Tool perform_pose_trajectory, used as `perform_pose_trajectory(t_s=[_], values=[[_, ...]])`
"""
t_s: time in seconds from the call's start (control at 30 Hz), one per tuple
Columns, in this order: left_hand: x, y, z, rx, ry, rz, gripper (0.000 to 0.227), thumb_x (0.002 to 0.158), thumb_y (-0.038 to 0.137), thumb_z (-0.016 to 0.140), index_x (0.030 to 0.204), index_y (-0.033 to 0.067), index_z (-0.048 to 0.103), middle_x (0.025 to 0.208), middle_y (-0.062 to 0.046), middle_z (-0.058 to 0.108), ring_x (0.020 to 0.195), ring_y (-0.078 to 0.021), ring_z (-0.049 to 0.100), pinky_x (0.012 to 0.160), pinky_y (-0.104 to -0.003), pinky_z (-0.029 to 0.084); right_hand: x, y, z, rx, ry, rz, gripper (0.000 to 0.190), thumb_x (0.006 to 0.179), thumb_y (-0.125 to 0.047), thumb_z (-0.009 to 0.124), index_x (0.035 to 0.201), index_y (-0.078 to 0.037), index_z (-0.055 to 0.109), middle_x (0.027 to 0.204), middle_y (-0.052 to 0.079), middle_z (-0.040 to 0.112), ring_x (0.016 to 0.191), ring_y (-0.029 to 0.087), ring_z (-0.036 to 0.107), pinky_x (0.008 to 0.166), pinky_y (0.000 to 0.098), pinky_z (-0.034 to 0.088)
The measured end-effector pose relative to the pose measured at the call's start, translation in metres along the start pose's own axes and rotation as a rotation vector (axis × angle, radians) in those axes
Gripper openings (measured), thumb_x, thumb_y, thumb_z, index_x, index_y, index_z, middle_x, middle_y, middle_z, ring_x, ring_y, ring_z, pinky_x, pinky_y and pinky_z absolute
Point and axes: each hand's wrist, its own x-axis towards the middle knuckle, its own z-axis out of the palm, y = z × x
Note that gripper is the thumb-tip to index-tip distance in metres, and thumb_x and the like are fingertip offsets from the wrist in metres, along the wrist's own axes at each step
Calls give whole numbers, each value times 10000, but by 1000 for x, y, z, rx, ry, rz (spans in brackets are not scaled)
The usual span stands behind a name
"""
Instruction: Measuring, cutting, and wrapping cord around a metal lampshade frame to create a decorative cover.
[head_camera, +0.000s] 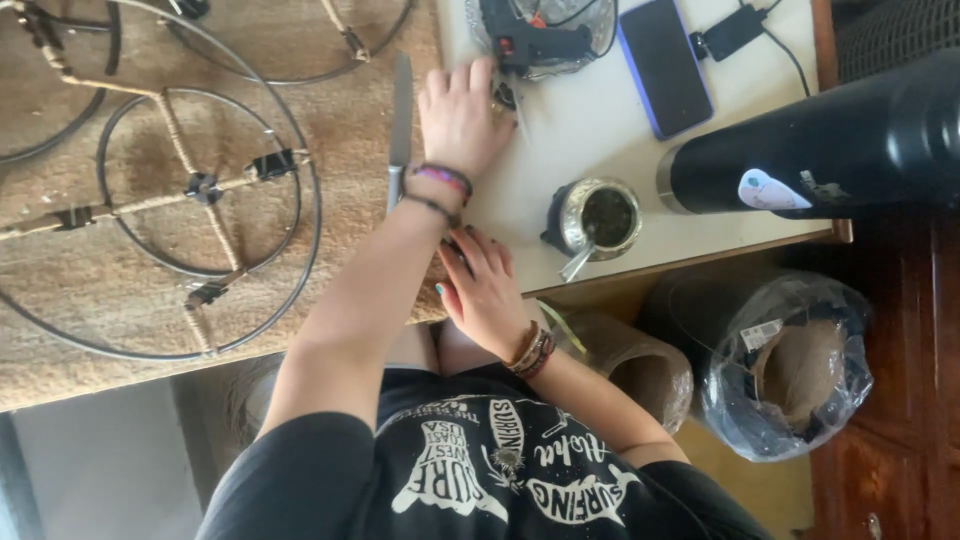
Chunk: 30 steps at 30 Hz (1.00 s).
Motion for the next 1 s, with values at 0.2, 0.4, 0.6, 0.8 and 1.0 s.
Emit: perform_pose_trajectory(t_s=[0.2, 0.4, 0.6, 0.8, 1.0], values=[[-35, 30, 8, -176, -106, 21, 831, 755, 250, 797, 1468, 90, 403, 1359, -175, 507, 1073, -393, 555, 938, -472, 530, -2, 6, 5, -1, 55, -47, 383, 840, -137, 710, 1191, -18, 615, 1224, 214, 542, 1135, 412, 516, 1040, 522, 388], [-44, 67, 8, -582, -548, -69, 790, 953, 75, 603, 1628, 108, 195, 1543, -252, 364, 1367, -545, 483, 1170, -560, 441, -21, 23, 33, -79, 91, -66, 377, 749, -201, 714, 1075, -12, 714, 1094, 154, 594, 1162, 383, 574, 1095, 539, 378], [-12, 46, 29, -1058, -616, 334, 837, 841, -159, 416, 1636, 51, 260, 1657, -274, 291, 1515, -479, 270, 1266, -576, 256, 3, 9, -1, -83, 144, -95, 189, 836, -211, 661, 846, -23, 679, 992, 161, 605, 1116, 365, 602, 1078, 521, 397], [-37, 25, -43, -1123, -380, 48, 601, 843, -171, 428, 1385, 21, 605, 1360, -220, 626, 1292, -445, 582, 1114, -545, 443, -27, 29, 2, 163, 189, -181, 389, 878, -153, 719, 1247, -49, 653, 1351, 202, 591, 1281, 445, 586, 1040, 546, 482], [-173, 44, -108, -1029, 347, 189, 185, 937, 82, 459, 860, -26, 588, 760, -151, 526, 648, -274, 450, 675, -393, 432, -190, 85, 42, 607, 511, 251, 189, 907, -203, 674, 1046, -128, 777, 1024, 109, 686, 871, 333, 690, 730, 412, 564]])
